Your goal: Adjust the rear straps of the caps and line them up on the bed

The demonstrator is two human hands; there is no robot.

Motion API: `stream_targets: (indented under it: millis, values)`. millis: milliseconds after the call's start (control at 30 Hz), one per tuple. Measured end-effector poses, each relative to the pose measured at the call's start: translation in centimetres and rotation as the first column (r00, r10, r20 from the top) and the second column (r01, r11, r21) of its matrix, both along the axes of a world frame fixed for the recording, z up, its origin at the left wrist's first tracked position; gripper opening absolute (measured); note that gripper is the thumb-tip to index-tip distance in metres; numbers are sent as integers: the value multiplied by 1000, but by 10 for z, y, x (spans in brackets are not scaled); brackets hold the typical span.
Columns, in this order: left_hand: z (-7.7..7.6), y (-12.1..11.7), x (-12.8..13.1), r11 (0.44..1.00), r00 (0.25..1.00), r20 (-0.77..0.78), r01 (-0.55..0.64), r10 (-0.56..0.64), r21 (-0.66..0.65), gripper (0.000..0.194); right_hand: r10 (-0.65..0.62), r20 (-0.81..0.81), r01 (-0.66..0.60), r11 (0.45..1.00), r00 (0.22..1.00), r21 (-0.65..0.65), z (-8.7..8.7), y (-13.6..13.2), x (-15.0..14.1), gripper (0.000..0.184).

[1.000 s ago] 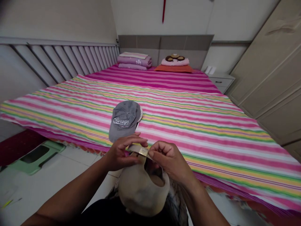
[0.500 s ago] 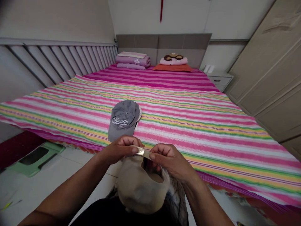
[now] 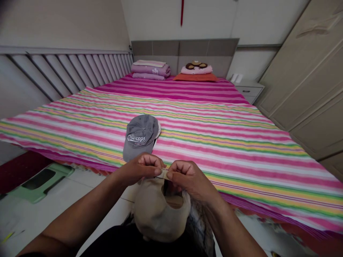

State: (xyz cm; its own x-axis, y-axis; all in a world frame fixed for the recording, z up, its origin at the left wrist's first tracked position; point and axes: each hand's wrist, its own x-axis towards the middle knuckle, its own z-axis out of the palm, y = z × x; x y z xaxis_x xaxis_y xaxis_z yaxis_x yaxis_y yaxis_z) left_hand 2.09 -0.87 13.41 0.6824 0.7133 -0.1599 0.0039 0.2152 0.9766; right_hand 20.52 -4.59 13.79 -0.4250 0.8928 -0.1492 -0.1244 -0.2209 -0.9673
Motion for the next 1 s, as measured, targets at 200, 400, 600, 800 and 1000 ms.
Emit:
stream_targets:
  millis: [200,400,600,800,1000]
  values:
    - [-2,1,0,992,995,72,-54,63,-117,23,107,-131,-117,991,986,-68,-12,4,4,40]
    - [0,3,4,991,993,98,-51,64,-127,24,85,-165,-100,991,983,-85,-15,3,8,34]
    - [6,6,7,976,993,70,-74,90,-204,29,6,-203,-25,996,979,-89,-12,2,7,27]
    - [0,18,3,959,997,-49,44,-60,-281,53,18,-203,-39,994,979,-103,-11,6,9,27]
    - [10,26,9,930,991,79,127,-106,-346,28,-17,-156,6,997,988,-71,12,13,16,25]
